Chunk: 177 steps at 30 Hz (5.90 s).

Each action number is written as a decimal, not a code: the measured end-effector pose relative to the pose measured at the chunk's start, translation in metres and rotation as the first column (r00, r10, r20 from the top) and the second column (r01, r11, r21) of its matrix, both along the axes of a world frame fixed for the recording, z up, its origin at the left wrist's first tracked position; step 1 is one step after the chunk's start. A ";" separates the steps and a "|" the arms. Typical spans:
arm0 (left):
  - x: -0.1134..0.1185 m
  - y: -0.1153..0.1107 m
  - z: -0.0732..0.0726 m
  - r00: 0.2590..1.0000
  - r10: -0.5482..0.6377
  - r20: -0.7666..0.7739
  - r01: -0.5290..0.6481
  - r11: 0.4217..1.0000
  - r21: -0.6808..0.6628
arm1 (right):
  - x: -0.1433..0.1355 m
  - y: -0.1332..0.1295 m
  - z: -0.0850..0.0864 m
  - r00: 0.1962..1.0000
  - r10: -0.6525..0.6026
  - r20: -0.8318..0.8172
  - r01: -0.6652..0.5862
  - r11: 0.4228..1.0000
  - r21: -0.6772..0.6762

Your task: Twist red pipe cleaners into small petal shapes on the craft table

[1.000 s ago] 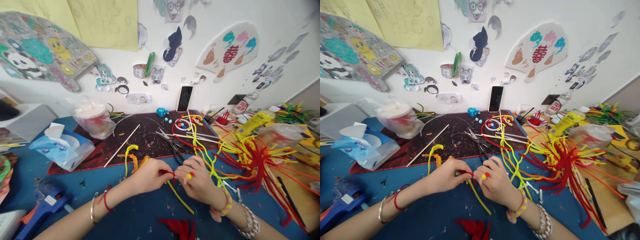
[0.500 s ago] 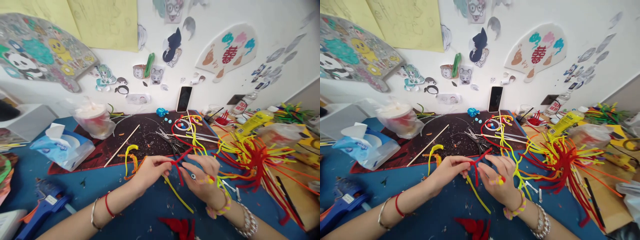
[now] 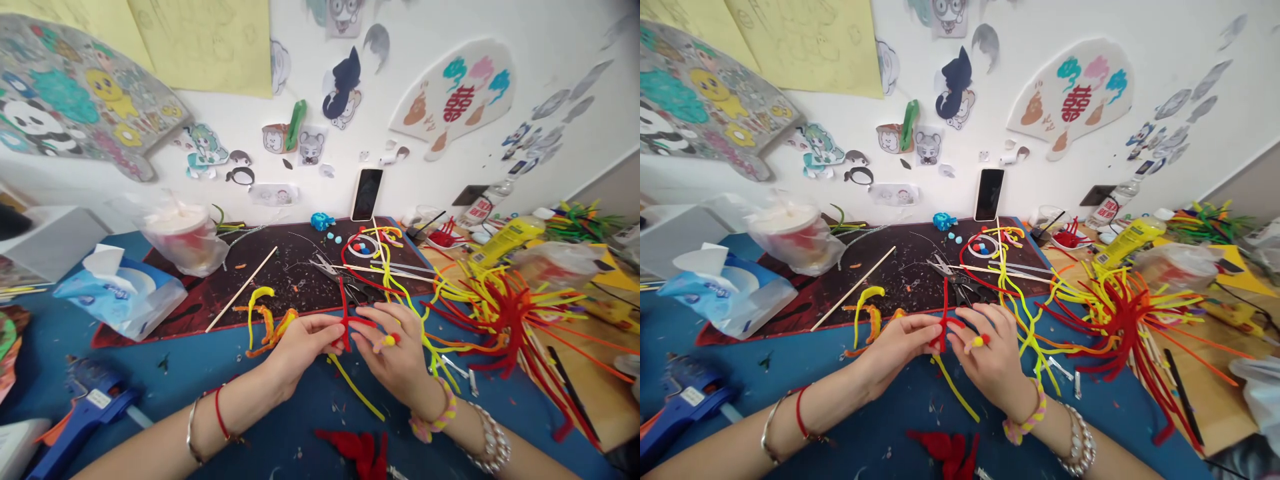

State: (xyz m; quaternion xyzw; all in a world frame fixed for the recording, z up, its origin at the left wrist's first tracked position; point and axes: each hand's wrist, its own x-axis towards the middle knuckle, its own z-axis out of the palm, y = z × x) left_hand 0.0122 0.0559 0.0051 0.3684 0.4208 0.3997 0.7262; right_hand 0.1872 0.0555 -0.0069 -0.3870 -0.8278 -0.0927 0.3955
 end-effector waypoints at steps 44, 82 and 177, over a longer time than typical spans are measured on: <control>0.006 0.003 -0.011 0.962 0.017 -0.273 0.066 0.954 0.291 | -0.010 0.003 0.003 0.770 -0.241 -0.591 -0.488 0.374 -0.788; 0.006 0.003 -0.009 0.950 -0.282 -0.130 0.301 0.941 0.155 | -0.007 0.010 -0.003 0.718 -0.269 -0.642 -0.595 0.242 -0.766; 0.016 -0.012 -0.020 0.993 -0.027 -0.119 0.047 0.984 0.172 | -0.018 -0.001 -0.015 0.629 -0.332 -0.703 -0.526 0.485 -0.699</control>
